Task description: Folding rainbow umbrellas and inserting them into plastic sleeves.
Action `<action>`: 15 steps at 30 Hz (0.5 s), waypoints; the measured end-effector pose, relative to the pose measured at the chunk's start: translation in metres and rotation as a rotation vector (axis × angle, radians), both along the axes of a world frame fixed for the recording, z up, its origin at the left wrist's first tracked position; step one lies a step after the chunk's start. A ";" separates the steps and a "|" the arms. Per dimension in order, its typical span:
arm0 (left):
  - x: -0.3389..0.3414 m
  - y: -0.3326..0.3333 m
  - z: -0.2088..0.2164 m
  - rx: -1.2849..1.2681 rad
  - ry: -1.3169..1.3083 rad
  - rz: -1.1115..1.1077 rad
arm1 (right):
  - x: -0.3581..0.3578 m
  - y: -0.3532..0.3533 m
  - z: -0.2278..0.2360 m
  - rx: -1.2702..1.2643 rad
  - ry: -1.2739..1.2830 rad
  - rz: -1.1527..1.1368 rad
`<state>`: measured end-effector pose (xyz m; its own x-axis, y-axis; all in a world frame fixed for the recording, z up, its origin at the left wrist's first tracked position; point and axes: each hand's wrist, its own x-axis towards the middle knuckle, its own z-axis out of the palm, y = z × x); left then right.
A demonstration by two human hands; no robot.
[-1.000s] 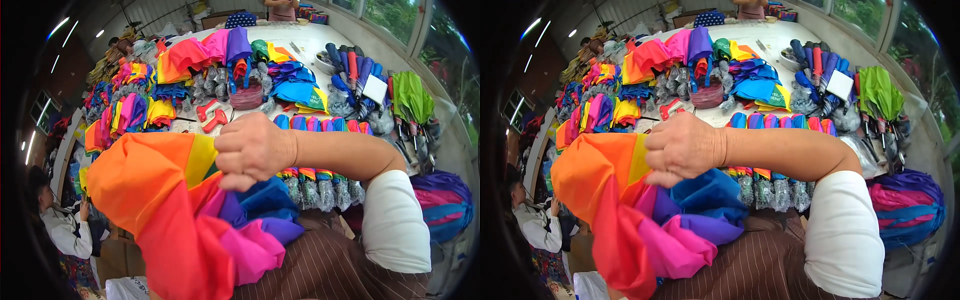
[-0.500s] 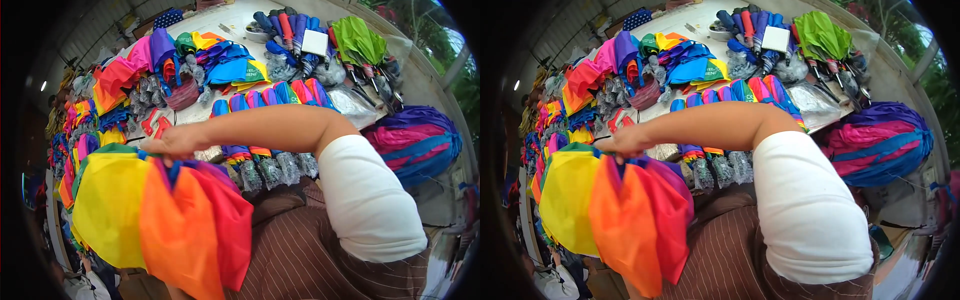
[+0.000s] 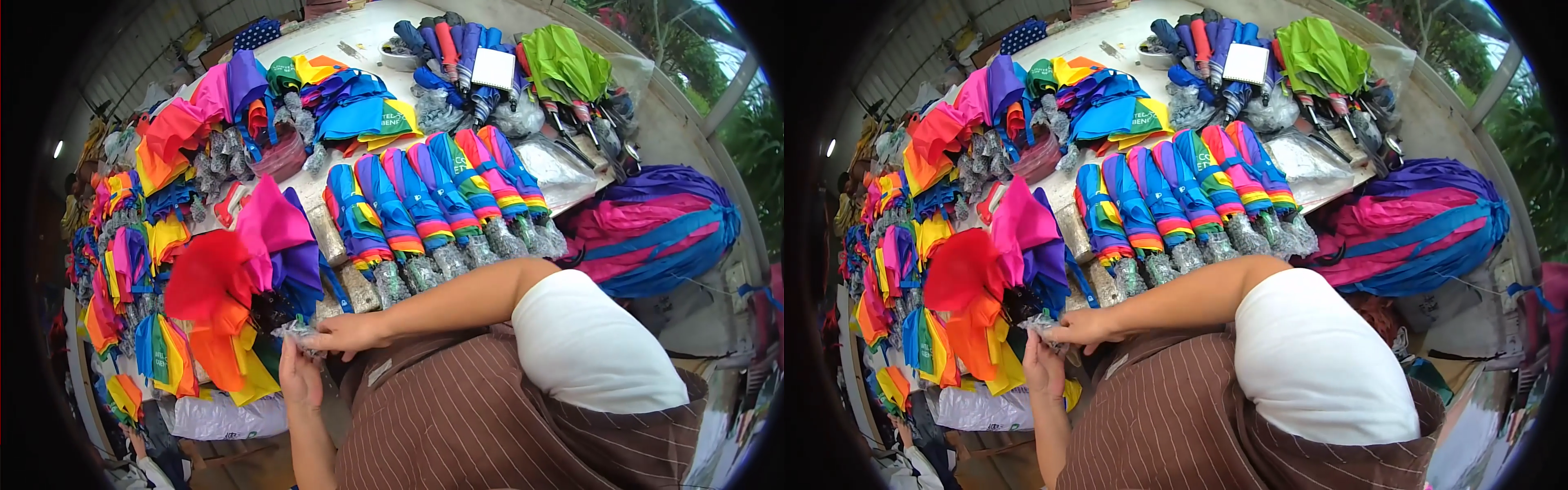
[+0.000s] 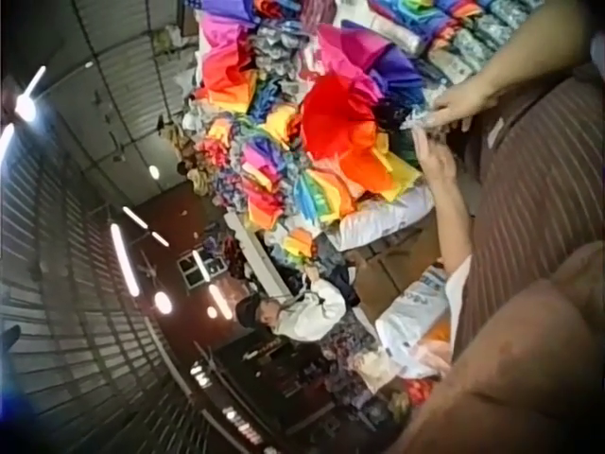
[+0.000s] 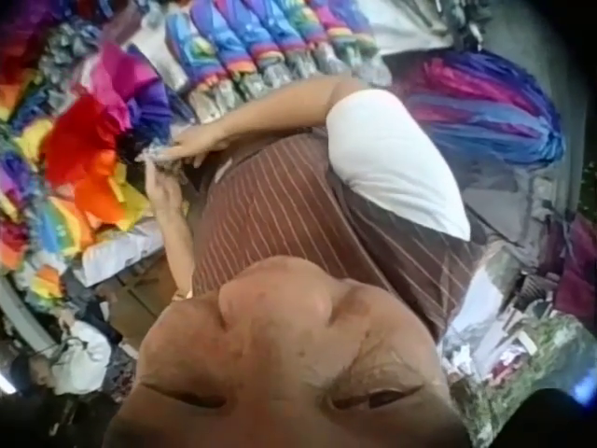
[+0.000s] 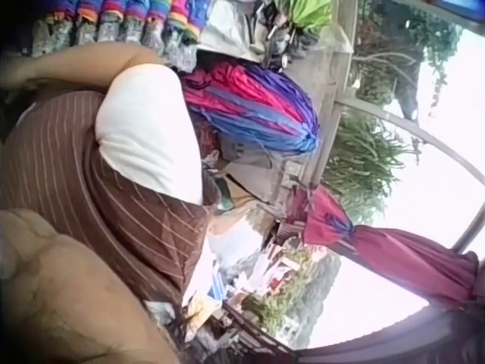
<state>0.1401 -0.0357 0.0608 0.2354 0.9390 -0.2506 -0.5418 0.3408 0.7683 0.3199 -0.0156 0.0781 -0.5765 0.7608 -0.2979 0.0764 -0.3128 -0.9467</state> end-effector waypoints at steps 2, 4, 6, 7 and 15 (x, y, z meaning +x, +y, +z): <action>0.007 -0.004 -0.003 0.157 0.166 0.016 | -0.017 0.013 -0.021 -0.169 0.158 0.013; 0.000 -0.009 -0.009 0.131 0.220 -0.030 | -0.027 0.022 -0.025 -0.432 0.314 0.087; 0.002 -0.028 -0.006 0.200 0.313 0.212 | -0.038 0.032 -0.031 -0.462 0.282 0.086; -0.005 -0.037 0.004 0.184 0.269 0.123 | -0.039 0.034 -0.030 -0.491 0.248 0.083; -0.192 -0.085 -0.014 0.333 -0.244 0.382 | -0.017 0.013 0.026 -0.054 0.259 0.194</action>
<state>-0.0518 -0.1204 0.0463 -0.1227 0.9881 0.0929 -0.7546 -0.1536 0.6380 0.3030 -0.0031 0.1045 -0.7707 0.6169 -0.1594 -0.1016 -0.3659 -0.9251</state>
